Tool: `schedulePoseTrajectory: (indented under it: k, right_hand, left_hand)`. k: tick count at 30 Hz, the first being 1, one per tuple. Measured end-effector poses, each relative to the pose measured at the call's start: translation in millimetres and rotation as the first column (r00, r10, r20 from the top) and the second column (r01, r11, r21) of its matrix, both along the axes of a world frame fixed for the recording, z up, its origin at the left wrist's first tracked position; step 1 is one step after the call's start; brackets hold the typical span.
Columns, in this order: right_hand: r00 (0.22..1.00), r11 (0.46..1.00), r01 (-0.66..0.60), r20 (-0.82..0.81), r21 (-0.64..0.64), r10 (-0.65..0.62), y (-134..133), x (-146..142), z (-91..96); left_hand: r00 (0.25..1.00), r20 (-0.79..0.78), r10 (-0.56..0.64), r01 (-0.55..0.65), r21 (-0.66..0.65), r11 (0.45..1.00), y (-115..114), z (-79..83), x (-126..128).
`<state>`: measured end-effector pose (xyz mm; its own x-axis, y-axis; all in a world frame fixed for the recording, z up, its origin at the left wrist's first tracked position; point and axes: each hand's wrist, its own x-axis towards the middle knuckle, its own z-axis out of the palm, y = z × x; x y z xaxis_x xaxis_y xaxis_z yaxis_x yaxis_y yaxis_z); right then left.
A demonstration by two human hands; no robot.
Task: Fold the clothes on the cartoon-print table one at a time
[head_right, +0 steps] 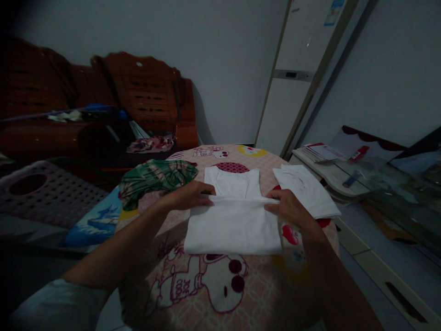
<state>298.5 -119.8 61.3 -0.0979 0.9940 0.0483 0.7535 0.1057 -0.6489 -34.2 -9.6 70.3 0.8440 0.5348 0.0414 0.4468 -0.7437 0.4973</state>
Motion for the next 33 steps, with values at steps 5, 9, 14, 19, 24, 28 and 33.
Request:
schedulePoseTrajectory:
  k: [5, 9, 14, 19, 24, 28, 33]
  right_hand:
    - [0.984, 0.945, 0.126, 0.083, 0.301, -0.157, 66.5, -2.3, 26.4]
    - [0.935, 0.892, 0.183, 0.208, 0.414, -0.288, 123.9, -7.0, 19.1]
    - [0.852, 0.901, 0.309, 0.331, 0.306, -0.405, 159.3, -15.6, -10.8]
    - [0.826, 0.882, 0.333, 0.347, 0.334, -0.443, 176.2, -10.4, -15.3]
    - [0.786, 0.886, 0.324, 0.427, 0.332, -0.447, 196.4, -9.2, -22.1]
    - [0.782, 0.906, 0.280, 0.472, 0.317, -0.407, 190.1, -20.0, -47.3]
    - [0.832, 0.956, 0.132, 0.494, 0.263, -0.251, 154.6, -40.0, -80.1]
  left_hand:
    - [0.985, 0.033, 0.171, -0.174, 0.269, 0.947, 60.8, 24.9, 18.5]
    - [0.941, 0.028, 0.337, -0.324, 0.368, 0.872, 106.4, 15.3, 39.1]
    - [0.901, -0.091, 0.423, -0.366, 0.361, 0.858, 132.9, -20.6, 52.4]
    - [0.892, -0.044, 0.449, -0.406, 0.355, 0.842, 145.4, -22.3, 52.4]
    - [0.869, -0.034, 0.494, -0.448, 0.367, 0.815, 157.2, -18.0, 60.6]
    - [0.822, -0.031, 0.568, -0.519, 0.368, 0.772, 144.1, -36.8, 71.9]
    - [0.915, 0.054, 0.399, -0.398, 0.275, 0.875, 97.6, -65.8, 76.3]
